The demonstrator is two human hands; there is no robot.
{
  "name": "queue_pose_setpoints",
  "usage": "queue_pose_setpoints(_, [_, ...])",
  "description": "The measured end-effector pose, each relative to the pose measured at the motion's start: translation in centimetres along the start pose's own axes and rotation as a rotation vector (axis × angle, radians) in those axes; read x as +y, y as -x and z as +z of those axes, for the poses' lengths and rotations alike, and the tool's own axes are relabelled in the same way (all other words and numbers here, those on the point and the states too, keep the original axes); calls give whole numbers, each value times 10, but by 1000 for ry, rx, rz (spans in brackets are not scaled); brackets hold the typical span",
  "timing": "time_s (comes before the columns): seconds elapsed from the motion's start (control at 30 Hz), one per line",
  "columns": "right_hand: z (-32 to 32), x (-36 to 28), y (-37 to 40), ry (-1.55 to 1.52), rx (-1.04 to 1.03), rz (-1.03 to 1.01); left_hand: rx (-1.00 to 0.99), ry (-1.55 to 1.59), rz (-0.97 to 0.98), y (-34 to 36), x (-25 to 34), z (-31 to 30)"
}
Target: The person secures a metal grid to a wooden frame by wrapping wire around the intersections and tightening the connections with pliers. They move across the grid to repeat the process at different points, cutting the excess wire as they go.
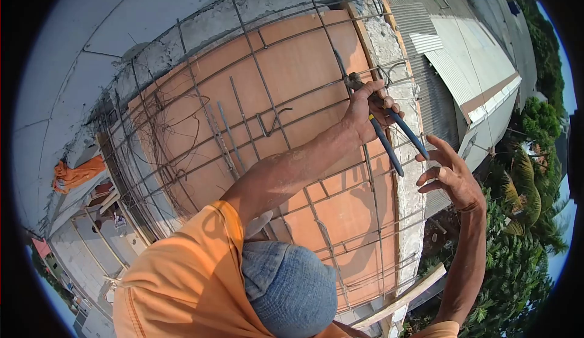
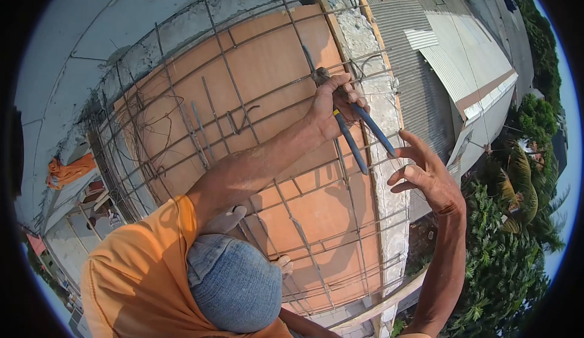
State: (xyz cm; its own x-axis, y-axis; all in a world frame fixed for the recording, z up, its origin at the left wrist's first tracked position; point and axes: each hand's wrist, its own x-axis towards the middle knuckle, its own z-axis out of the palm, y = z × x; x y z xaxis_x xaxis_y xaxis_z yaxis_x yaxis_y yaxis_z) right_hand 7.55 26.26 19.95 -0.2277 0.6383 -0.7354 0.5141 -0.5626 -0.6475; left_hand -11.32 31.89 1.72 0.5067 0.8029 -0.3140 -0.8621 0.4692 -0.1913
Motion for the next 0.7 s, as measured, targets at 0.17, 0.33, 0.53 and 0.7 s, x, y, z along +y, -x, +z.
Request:
queue_pose_setpoints(0.17, [57,-48,-37,869,247,-109,136,-38,35,6,-3,12])
queue_pose_setpoints(0.33, [95,-7,-56,1560,684,-247,247,57,40,-1,-8,15])
queue_pose_setpoints(0.53, [87,3,-67,1622,703,-212,281,113,55,-7,-13,12])
queue_pose_setpoints(0.7, [42,-49,-67,67,18,342,1,44,-17,13,0,-7])
